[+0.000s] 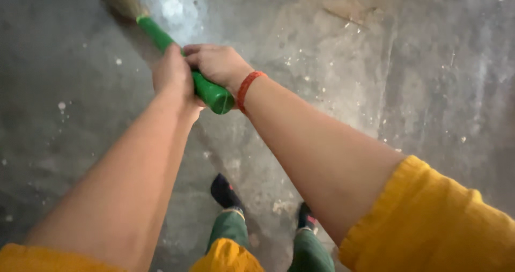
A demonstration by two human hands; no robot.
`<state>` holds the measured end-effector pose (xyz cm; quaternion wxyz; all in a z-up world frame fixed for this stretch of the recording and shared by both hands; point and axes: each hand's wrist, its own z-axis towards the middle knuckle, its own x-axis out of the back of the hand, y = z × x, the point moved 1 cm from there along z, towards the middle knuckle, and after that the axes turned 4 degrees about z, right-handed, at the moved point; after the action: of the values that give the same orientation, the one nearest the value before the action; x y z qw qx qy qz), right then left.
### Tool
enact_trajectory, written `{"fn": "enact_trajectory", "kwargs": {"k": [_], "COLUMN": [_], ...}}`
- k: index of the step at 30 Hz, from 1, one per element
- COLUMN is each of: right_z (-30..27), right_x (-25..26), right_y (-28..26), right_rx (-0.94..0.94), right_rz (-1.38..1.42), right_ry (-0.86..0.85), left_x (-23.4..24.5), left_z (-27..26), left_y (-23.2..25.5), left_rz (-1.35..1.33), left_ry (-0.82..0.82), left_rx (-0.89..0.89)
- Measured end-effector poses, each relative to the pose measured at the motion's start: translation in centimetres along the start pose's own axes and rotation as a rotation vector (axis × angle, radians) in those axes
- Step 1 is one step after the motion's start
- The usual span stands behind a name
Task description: The person sweeps the concrete floor using a broom, moving the broom head back and forth to gather dust and debris.
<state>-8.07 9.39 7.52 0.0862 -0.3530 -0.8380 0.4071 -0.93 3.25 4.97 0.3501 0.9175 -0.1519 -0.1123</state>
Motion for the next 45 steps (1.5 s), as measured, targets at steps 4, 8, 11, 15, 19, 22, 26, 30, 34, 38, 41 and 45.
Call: {"fn": "enact_trajectory", "kwargs": {"k": [4,8,11,15,19,22,26,30,34,38,41,45], "right_z": [-1.7,-4.2,-5.9,-10.0,-14.4,-15.9,-17.1,-19.8,-22.0,-21.1,-19.7,-20.5], "right_x": [0.8,4.4,8.3,17.0,26.1,30.3,30.3,28.2,25.2,22.5,20.4,20.0], "right_y": [3.0,6.2,9.1,13.6,14.5,11.8,8.8,8.7,8.8,7.5,7.7,12.2], "right_rx": [-0.079,-0.064,0.016,-0.052,0.002,-0.038,-0.023,0.298,0.168,0.144,0.156,0.062], "right_rz": [-0.048,0.045,0.042,0.226,0.237,-0.082,0.300,0.047,0.028,0.013,-0.297,-0.511], "right_ry": [-0.073,0.014,0.172,0.279,0.255,0.454,0.547,0.285,0.108,-0.110,-0.213,-0.245], "left_x": [0.4,-1.4,-4.4,-10.4,-18.1,-23.2,-24.4,-21.4,-18.1,-16.3,-14.6,-12.6], "left_z": [-3.7,-7.2,-8.5,-10.3,-13.7,-14.6,-16.3,-19.4,-22.2,-23.5,-24.8,-26.7], "left_y": [-3.1,-6.6,-11.2,-19.7,-25.2,-24.2,-22.0,-22.0,-21.4,-19.5,-19.1,-22.7], "left_rz": [-0.224,-0.250,-0.222,-0.068,0.177,0.431,0.190,-0.054,-0.054,-0.113,-0.261,-0.290], "left_ry": [-0.165,-0.272,-0.218,-0.169,-0.185,-0.306,-0.377,-0.293,-0.011,0.181,0.298,0.390], "left_rx": [0.131,0.193,0.112,0.090,-0.131,0.027,0.047,-0.207,-0.289,-0.381,-0.246,-0.072]}}
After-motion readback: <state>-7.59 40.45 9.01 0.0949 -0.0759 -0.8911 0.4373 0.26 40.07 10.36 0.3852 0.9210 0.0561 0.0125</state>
